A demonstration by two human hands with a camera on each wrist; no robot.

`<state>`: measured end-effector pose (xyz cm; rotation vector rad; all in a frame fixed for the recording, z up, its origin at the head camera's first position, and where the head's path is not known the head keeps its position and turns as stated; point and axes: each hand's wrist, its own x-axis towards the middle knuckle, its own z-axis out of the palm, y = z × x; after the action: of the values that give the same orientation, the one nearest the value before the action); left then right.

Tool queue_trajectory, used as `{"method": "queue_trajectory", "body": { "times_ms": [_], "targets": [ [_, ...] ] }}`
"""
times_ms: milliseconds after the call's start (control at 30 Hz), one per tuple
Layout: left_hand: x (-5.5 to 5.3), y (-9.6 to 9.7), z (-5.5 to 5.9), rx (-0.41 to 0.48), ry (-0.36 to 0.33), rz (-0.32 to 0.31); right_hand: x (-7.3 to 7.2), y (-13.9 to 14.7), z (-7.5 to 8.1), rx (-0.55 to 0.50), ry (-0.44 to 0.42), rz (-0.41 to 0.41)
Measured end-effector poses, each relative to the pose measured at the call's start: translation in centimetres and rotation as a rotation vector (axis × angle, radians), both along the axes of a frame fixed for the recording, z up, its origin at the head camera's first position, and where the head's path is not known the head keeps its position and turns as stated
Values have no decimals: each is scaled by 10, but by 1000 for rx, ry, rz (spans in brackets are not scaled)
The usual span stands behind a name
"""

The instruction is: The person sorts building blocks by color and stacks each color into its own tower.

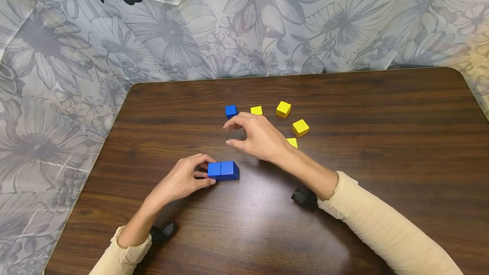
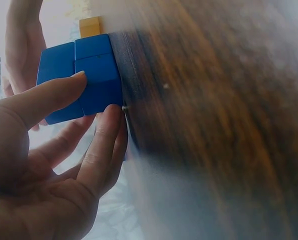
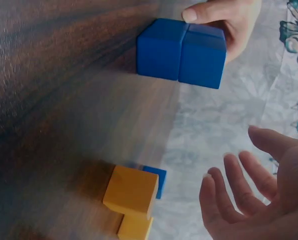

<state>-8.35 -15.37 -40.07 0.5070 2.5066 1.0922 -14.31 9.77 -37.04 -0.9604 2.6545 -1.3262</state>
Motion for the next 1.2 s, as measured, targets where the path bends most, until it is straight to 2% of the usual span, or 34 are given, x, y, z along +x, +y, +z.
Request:
{"method": "queue_trajectory", "body": {
  "times_ms": [433,667,1033,1200],
  "targets": [
    [-1,0,0,4,9,-22,-13,1,1,11,-15,-40],
    [-2,0,1,-3,-14,-20,-19,1,-1,17,-34,-56],
    [-3,-2,0,7,6,-34,-32,2,-2,36,-97,-94],
    [-4,-3,-1,9,19,-37,-38,1,-3,51,-93,-119]
  ]
}}
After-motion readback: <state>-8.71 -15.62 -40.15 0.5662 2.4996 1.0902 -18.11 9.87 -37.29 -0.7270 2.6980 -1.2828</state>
